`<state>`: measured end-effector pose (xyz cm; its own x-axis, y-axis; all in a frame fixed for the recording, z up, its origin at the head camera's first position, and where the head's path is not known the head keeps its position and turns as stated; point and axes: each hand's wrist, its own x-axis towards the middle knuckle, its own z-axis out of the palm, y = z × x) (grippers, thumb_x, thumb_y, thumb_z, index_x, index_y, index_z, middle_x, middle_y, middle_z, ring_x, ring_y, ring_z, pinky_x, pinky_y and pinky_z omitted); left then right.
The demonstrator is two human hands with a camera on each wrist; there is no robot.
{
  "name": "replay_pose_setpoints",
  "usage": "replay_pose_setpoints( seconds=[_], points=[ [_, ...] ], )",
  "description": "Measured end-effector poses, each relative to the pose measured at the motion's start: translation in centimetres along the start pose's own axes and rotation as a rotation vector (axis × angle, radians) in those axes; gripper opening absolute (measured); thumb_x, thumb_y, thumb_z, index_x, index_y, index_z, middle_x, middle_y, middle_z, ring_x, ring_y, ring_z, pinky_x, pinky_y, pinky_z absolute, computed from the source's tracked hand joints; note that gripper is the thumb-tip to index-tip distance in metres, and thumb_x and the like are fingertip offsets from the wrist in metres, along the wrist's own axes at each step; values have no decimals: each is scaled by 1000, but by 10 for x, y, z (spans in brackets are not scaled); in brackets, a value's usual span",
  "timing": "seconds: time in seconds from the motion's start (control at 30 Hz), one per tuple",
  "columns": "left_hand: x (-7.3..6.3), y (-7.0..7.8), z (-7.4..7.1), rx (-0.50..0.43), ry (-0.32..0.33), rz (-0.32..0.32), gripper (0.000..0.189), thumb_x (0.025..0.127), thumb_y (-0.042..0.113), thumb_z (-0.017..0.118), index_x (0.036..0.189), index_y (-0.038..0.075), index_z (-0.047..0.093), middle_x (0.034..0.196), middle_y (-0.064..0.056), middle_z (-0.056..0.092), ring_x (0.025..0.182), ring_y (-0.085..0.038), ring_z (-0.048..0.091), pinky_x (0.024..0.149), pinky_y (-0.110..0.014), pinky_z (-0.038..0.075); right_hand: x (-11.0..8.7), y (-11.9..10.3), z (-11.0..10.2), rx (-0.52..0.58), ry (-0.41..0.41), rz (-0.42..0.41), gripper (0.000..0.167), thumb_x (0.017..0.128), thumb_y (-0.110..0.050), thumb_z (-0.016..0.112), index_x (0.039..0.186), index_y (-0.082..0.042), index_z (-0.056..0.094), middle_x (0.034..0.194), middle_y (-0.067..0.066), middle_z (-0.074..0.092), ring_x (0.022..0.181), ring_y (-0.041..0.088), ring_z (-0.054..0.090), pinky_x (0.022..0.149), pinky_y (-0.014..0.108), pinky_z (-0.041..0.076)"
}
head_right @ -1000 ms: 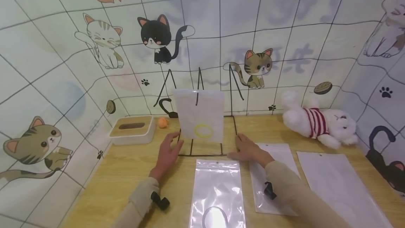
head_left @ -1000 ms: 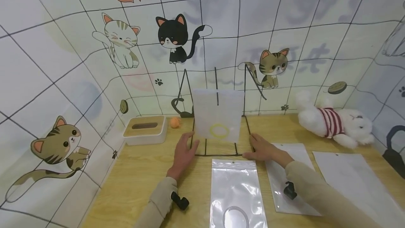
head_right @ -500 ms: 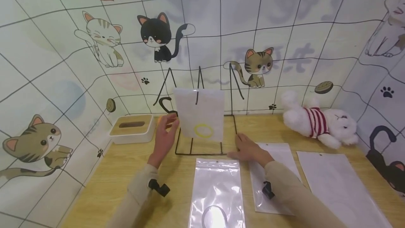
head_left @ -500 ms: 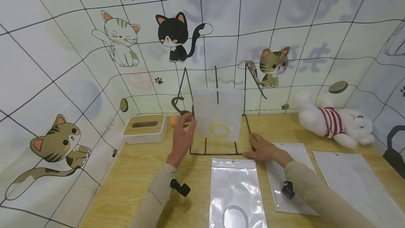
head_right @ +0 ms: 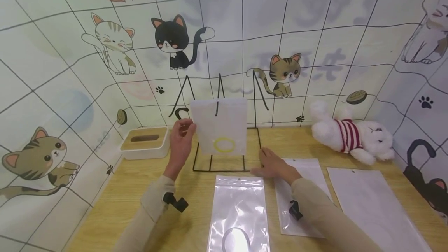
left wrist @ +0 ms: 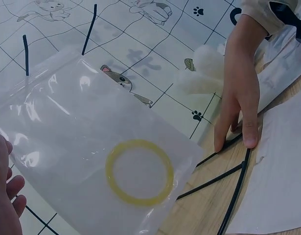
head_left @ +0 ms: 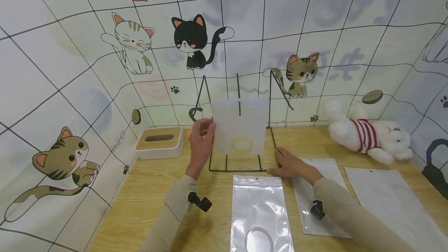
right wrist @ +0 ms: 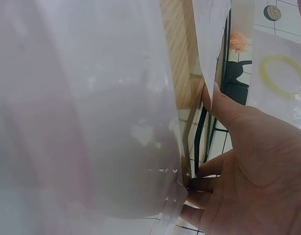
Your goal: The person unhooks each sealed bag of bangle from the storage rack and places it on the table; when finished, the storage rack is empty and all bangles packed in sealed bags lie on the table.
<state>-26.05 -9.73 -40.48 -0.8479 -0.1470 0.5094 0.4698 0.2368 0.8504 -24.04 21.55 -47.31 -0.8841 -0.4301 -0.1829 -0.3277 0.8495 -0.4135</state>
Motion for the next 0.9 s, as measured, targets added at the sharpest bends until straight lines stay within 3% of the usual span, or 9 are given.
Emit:
replay_pose_setpoints(
  seconds=[0.2,0.63,0.77,0.9],
  points=[
    [0,2,5,-3,30,43,24,97,28,67,110,8,64,107,-5,63,96,-16,60,84,-29,50,0,2,1,6,0,6,97,97,-52,58,150,19,19,157,41,14,146,56,16,117,65,23],
    [-1,12,14,3,25,76,23,92,27,73,100,8,65,95,-7,66,88,-15,59,80,-28,50,0,6,2,14,-9,12,99,96,-54,58,151,17,16,158,39,12,147,54,15,118,64,22],
    [-1,16,17,-7,12,64,22,97,29,67,100,7,69,94,-9,70,87,-16,63,79,-26,52,0,5,1,13,-4,10,99,97,-54,58,151,17,16,159,39,12,147,55,15,117,65,23],
    [-1,20,18,-38,-22,16,34,103,38,55,107,8,68,101,-9,73,85,-17,65,74,-25,54,0,4,1,18,-4,6,98,97,-53,59,151,17,17,158,39,13,147,55,15,117,65,23]
  ],
)
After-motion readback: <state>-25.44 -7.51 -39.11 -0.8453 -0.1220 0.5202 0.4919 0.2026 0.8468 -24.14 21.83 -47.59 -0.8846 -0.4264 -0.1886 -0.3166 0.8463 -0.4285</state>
